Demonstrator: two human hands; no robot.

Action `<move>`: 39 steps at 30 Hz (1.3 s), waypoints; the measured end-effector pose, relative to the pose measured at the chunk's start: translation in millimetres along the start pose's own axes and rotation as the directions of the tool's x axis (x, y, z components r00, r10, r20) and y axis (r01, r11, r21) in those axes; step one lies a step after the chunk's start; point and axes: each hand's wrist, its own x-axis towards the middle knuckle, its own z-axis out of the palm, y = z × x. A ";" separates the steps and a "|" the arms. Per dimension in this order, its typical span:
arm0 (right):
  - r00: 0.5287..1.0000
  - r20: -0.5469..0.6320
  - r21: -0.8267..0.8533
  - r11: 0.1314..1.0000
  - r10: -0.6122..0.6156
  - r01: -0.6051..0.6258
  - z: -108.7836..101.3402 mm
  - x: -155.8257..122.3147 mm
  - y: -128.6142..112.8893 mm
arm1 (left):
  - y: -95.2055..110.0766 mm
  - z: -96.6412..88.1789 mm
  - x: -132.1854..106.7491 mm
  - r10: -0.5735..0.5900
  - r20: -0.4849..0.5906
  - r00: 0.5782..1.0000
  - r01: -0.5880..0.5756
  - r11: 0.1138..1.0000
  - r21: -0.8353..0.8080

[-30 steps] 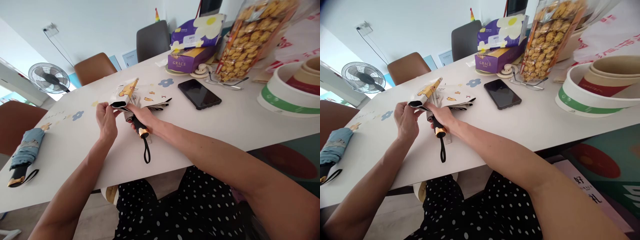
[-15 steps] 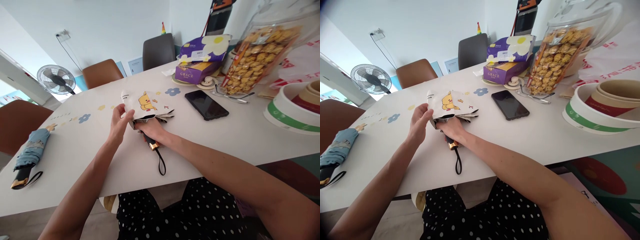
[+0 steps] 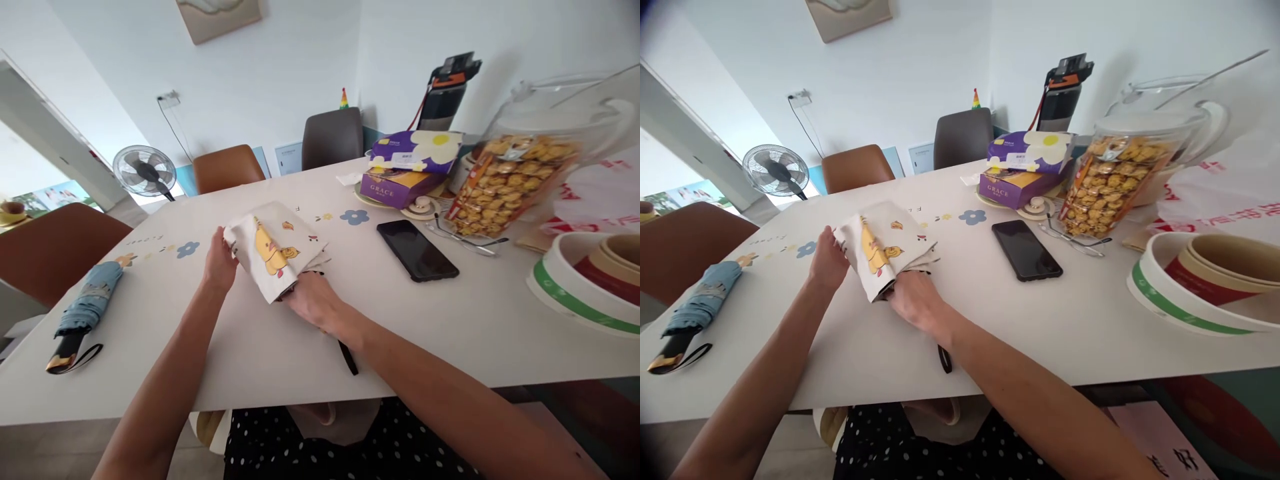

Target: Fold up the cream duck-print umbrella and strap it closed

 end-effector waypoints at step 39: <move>0.938 -0.101 0.153 0.937 0.332 -0.315 -21.1 19.2 0.9 | -18.6 -5.5 -6.3 -0.331 -0.063 0.942 0.328 0.943 -0.051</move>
